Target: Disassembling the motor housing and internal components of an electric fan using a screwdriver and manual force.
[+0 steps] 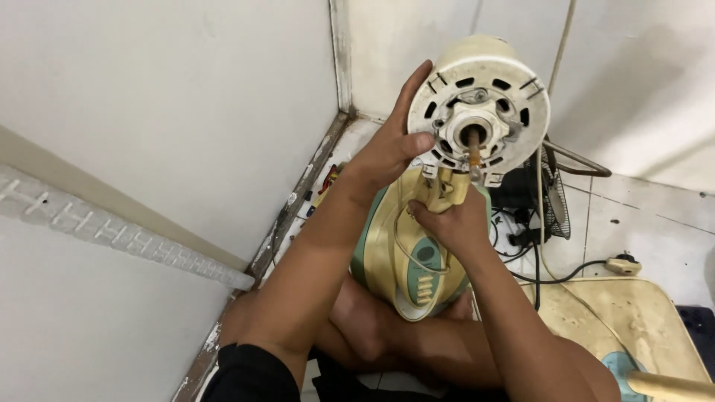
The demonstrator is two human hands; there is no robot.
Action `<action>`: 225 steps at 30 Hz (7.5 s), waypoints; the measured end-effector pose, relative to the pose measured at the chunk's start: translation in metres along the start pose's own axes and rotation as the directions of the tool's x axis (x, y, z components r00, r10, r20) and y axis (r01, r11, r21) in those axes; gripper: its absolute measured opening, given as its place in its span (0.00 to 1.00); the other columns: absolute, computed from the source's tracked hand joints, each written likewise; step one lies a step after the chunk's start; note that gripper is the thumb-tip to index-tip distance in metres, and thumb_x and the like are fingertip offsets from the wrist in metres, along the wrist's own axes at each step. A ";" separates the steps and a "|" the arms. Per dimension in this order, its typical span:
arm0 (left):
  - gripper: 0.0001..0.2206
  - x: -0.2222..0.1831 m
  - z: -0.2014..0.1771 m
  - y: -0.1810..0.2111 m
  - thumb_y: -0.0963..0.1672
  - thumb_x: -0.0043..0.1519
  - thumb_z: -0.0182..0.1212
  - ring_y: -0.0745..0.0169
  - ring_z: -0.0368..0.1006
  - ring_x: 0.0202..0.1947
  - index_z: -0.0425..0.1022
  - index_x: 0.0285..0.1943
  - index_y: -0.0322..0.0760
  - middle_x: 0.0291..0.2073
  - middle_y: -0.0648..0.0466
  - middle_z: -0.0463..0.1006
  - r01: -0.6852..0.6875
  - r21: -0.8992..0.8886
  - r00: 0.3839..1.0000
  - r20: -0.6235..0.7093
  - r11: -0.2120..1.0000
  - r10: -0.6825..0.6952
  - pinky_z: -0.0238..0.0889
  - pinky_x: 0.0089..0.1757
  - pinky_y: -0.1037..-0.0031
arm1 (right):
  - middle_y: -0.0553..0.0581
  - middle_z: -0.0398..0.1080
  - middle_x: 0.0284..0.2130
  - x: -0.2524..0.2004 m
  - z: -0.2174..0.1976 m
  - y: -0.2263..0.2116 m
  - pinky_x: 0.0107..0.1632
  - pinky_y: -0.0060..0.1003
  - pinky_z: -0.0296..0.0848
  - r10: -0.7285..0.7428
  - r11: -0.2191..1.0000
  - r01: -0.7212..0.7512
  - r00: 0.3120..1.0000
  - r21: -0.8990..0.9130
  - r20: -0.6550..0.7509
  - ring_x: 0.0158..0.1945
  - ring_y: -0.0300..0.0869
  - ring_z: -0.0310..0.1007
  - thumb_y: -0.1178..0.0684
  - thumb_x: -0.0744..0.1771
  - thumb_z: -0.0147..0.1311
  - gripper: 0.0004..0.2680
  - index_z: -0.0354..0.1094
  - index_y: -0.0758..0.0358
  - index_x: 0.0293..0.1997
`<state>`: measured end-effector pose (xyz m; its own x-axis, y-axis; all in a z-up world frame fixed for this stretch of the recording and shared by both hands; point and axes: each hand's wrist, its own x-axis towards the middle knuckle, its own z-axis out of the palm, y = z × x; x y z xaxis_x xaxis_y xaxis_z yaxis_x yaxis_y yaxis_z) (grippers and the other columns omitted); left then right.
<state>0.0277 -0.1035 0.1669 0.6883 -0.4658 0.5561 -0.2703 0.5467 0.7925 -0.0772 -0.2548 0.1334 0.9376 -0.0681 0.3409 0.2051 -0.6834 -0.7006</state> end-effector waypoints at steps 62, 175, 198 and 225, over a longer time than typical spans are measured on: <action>0.57 0.015 0.053 0.044 0.50 0.46 0.71 0.12 0.50 0.71 0.32 0.82 0.47 0.78 0.28 0.37 -0.190 0.006 0.888 -0.426 0.982 0.174 0.64 0.60 0.38 | 0.59 0.78 0.37 -0.001 0.009 -0.016 0.40 0.40 0.74 -0.013 0.995 0.007 0.998 0.100 0.062 0.36 0.49 0.78 0.53 0.57 0.67 0.20 0.69 0.64 0.51; 0.56 -0.091 -0.061 -0.207 0.59 0.36 0.72 0.35 0.52 0.76 0.53 0.80 0.57 0.79 0.48 0.48 -0.246 0.883 0.967 0.253 0.399 0.035 0.49 0.72 0.53 | 0.73 0.69 0.58 -0.021 0.114 0.370 0.62 0.64 0.68 0.300 0.243 -0.522 0.842 0.817 0.449 0.59 0.62 0.71 0.29 0.62 0.52 0.34 0.60 0.67 0.69; 0.12 -0.131 -0.168 -0.276 0.50 0.66 0.51 0.38 0.74 0.53 0.77 0.45 0.42 0.42 0.44 0.79 0.853 0.309 0.456 -0.833 0.421 -0.313 0.65 0.54 0.53 | 0.48 0.69 0.28 -0.014 0.095 0.285 0.32 0.29 0.73 0.506 0.354 -0.554 0.791 0.753 0.344 0.30 0.37 0.71 0.25 0.64 0.57 0.25 0.65 0.57 0.53; 0.16 -0.063 -0.224 -0.310 0.48 0.68 0.52 0.54 0.77 0.56 0.78 0.62 0.50 0.51 0.57 0.82 0.820 0.523 0.572 -0.725 0.234 -0.383 0.70 0.54 0.62 | 0.50 0.78 0.43 0.048 0.085 0.237 0.56 0.40 0.80 0.531 0.125 -0.313 0.823 0.941 0.203 0.45 0.41 0.81 0.18 0.57 0.56 0.31 0.70 0.50 0.54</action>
<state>0.2194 -0.0876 -0.1697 0.9854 0.0288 -0.1675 0.1493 -0.6176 0.7722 0.0405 -0.3583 -0.0696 0.9373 -0.2712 -0.2189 -0.0039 0.6198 -0.7848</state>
